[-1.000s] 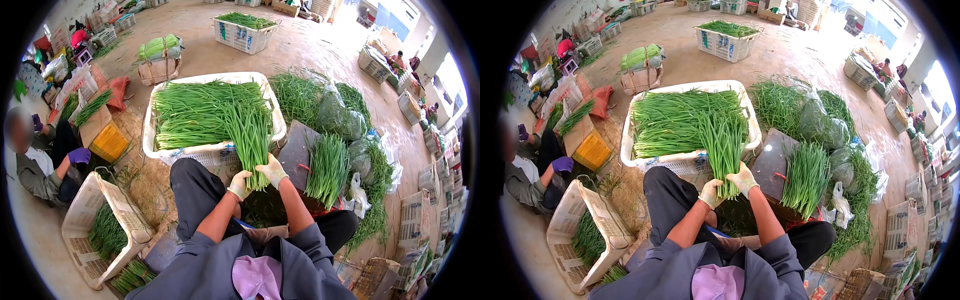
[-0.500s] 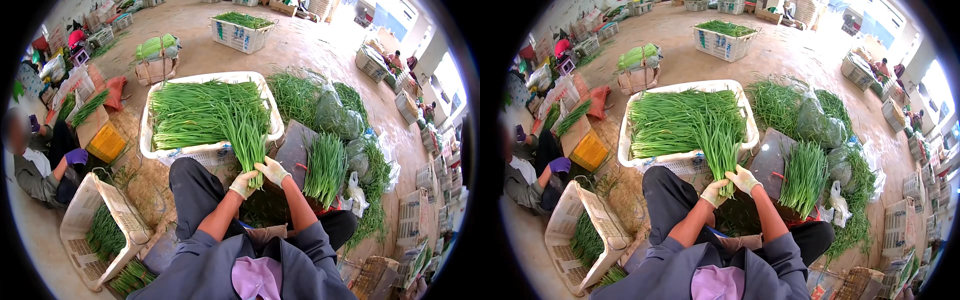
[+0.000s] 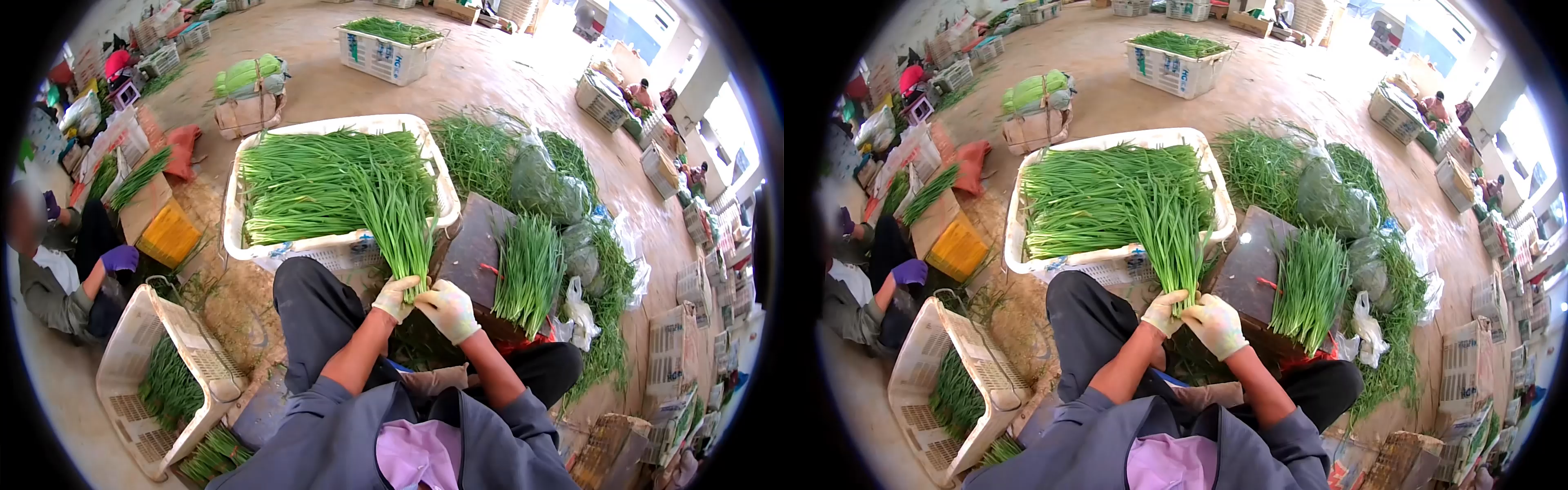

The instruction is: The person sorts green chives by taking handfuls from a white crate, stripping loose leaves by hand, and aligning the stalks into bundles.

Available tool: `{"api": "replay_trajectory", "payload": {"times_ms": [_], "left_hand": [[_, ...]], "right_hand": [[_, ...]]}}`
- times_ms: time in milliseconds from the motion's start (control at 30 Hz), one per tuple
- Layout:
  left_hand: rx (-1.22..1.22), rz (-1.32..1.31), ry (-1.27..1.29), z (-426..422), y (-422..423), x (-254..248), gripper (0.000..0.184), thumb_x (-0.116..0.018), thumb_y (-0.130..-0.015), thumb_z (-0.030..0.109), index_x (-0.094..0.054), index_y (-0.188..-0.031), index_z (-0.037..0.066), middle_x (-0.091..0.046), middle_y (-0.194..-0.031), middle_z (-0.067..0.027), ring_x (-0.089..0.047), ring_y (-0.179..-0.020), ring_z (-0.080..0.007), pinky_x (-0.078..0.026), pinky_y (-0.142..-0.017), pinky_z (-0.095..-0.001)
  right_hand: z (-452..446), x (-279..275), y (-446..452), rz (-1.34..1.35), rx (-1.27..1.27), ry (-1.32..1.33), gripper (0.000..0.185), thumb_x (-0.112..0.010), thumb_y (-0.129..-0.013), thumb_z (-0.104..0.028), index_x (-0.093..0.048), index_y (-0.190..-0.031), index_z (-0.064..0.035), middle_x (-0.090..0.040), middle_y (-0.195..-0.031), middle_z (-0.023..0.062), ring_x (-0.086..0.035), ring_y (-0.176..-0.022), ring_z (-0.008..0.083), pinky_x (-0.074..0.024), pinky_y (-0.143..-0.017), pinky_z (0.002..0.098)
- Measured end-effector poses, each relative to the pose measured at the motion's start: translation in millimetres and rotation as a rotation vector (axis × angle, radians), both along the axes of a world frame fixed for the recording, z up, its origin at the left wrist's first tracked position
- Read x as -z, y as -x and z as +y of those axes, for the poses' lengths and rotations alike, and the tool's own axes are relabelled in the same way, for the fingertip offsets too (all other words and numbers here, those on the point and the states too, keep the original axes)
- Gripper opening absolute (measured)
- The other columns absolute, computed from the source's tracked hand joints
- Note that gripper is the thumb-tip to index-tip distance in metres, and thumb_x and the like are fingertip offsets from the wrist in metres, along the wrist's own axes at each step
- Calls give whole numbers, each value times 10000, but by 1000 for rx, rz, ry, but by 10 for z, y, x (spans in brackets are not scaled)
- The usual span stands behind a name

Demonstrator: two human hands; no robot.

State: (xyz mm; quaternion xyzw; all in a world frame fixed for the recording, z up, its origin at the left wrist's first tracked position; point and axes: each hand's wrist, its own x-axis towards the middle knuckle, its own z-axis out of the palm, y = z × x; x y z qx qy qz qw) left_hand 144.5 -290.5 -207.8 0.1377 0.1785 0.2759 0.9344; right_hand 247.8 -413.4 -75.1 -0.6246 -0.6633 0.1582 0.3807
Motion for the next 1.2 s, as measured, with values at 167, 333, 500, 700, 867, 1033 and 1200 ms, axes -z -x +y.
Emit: {"api": "replay_trajectory", "payload": {"times_ms": [167,333,500,700,867,1033,1200], "left_hand": [[-5,-34,-22,-1,-24,-26,328,-648,-871,64,-621,-1190,-8,-683,-1078,-123,-671,-969,-269,-558,-841,-391],[13,1,28,18,-20,-32,328,-626,-887,69,-608,-1205,-11,-683,-1062,-139,-676,-943,-279,-563,-802,-389],[49,33,29,31,-37,133,291,-596,-921,132,-619,-1191,25,-682,-1085,-135,-678,-937,-275,-567,-791,-400],[-79,-11,218,-6,52,-3,471,-406,-970,300,-492,-1370,66,-602,-1298,-150,-597,-1156,-347,-474,-995,-551],[-52,-80,251,-28,77,-128,523,-390,-953,332,-468,-1397,66,-559,-1357,-165,-560,-1199,-399,-411,-1022,-642],[-79,-86,237,-28,49,-123,509,-415,-943,318,-488,-1375,60,-582,-1326,-166,-580,-1167,-387,-438,-1001,-626],[-66,-106,232,-25,69,-122,519,-409,-946,333,-477,-1389,71,-576,-1333,-161,-573,-1174,-391,-419,-1029,-620]], "right_hand": [[-321,-122,-268,726,-449,597,121,-723,-797,-15,-712,-912,23,-711,-917,72,-661,-853,135,-525,-816,284],[-193,662,-556,596,251,441,572,-700,-878,-227,-500,-1328,64,-686,-1066,159,-657,-1004,216,-510,-873,303],[454,788,-409,468,417,354,749,-747,-843,-370,-453,-1360,85,-628,-1244,240,-643,-1108,276,-471,-964,345],[912,1060,-476,916,261,395,314,-615,-910,-71,-599,-1207,32,-682,-1083,102,-657,-927,180,-520,-847,330],[829,838,-521,1152,214,487,329,-586,-927,-63,-570,-1242,30,-674,-1093,93,-662,-928,190,-533,-849,343],[801,940,-541,923,184,367,331,-599,-916,-60,-576,-1234,31,-680,-1082,95,-649,-923,161,-520,-844,319],[748,869,-490,447,370,276,461,-649,-874,-170,-530,-1279,14,-680,-1118,196,-651,-1046,297,-483,-925,369]]}}
